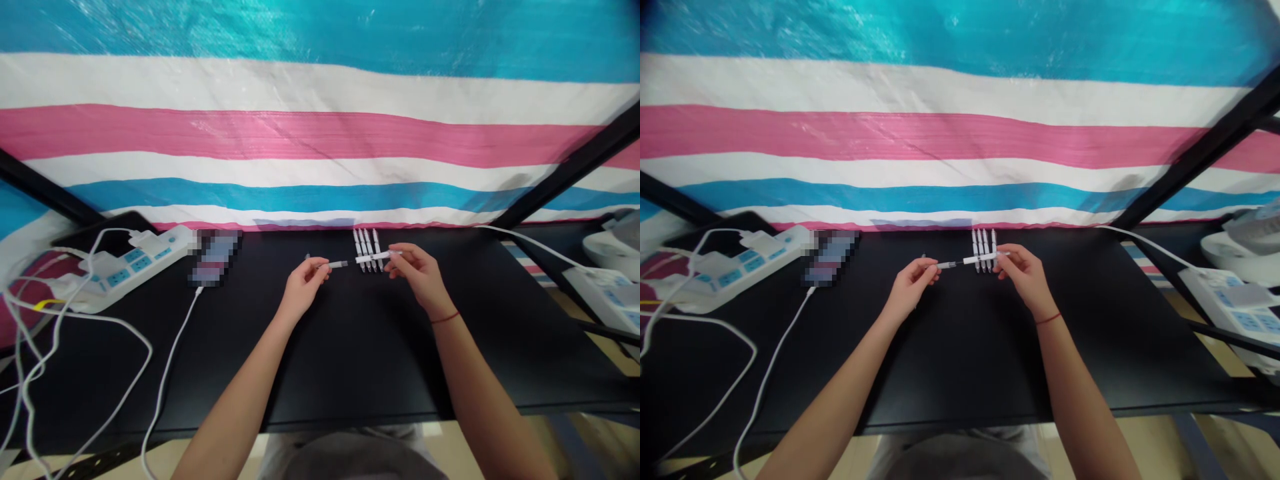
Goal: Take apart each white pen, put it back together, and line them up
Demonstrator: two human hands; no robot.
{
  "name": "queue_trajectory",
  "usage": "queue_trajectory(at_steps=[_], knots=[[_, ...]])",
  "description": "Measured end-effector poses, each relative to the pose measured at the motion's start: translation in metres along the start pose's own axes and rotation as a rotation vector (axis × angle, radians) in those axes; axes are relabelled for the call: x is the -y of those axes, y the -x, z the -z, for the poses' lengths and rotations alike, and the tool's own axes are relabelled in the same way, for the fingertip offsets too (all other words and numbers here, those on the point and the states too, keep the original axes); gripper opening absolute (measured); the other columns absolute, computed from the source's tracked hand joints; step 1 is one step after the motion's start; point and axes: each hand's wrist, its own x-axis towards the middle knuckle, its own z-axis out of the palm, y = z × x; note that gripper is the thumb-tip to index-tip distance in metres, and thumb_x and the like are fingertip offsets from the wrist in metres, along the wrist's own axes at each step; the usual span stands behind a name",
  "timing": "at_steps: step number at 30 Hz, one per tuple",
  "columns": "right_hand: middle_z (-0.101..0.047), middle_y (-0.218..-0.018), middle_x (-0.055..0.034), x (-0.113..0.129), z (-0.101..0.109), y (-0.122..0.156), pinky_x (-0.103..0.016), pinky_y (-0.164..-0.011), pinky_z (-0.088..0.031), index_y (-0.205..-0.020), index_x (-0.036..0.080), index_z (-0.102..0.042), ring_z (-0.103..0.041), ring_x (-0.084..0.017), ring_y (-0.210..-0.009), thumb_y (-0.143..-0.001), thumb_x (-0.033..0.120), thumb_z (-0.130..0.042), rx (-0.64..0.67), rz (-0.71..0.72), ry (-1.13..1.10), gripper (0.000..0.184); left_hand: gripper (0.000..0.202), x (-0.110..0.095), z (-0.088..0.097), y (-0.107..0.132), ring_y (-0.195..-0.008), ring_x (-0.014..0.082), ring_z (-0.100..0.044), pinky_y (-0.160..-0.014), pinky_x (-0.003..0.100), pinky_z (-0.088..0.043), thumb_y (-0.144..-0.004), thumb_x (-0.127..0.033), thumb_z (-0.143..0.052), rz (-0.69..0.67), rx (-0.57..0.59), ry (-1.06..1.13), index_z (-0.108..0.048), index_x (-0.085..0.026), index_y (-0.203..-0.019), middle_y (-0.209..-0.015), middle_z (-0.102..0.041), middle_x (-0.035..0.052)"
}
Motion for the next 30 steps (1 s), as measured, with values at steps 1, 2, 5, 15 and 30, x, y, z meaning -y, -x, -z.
queue_trajectory(at_steps=[1,2,5,15,30], knots=[[-0.066,-0.071,-0.0017,-0.0005,-0.0017,0.0003,-0.03,-0.057,-0.052,-0.1,0.022,-0.065,-0.063,-0.017,-0.066,-0.079,0.042,-0.068,0.015,0.001,0.007,0.029,0.032,0.0002,-0.0002,0.0002,-0.076,0.0152,-0.063,-0.071,0.028,-0.049,-0.079,-0.043,-0.064,-0.011,0.003,-0.013,-0.066,-0.018,-0.1,-0.083,-0.068,0.0045],[-0.066,-0.071,-0.0019,-0.001,-0.0032,0.0006,-0.03,-0.057,-0.052,-0.1,0.022,-0.065,-0.064,-0.017,-0.067,-0.079,0.042,-0.068,0.028,0.003,0.012,0.029,0.032,0.0003,-0.0003,0.0004,-0.076,0.0152,-0.062,-0.071,0.028,-0.049,-0.08,-0.043,-0.063,-0.021,0.004,-0.027,-0.067,-0.018,-0.1,-0.081,-0.067,0.0039],[-0.067,-0.074,-0.0022,-0.0023,-0.006,0.0012,-0.031,-0.058,-0.052,-0.101,0.022,-0.065,-0.064,-0.018,-0.069,-0.08,0.04,-0.068,0.057,0.016,0.011,0.028,0.03,-0.0003,-0.0001,0.0011,-0.072,0.0143,-0.06,-0.07,0.027,-0.048,-0.08,-0.042,-0.063,-0.034,0.005,-0.077,-0.068,-0.019,-0.099,-0.075,-0.063,0.0017],[-0.067,-0.073,-0.0023,-0.0001,-0.0041,0.002,-0.031,-0.058,-0.051,-0.099,0.022,-0.065,-0.064,-0.018,-0.07,-0.081,0.037,-0.067,0.083,0.023,0.015,0.023,0.034,-0.0041,-0.001,0.002,-0.072,0.0152,-0.063,-0.072,0.029,-0.05,-0.074,-0.039,-0.069,-0.024,-0.051,-0.046,-0.066,-0.018,-0.101,-0.076,-0.065,0.0021],[-0.069,-0.087,-0.0051,0.0008,0.0011,0.0028,-0.029,-0.061,-0.051,-0.096,0.021,-0.068,-0.065,-0.017,-0.074,-0.08,0.031,-0.068,0.178,0.065,0.022,0.018,0.029,-0.0017,0.0007,0.002,-0.07,0.0142,-0.062,-0.072,0.028,-0.049,-0.075,-0.04,-0.069,-0.003,-0.027,-0.08,-0.067,-0.017,-0.094,-0.071,-0.064,0.0005]])
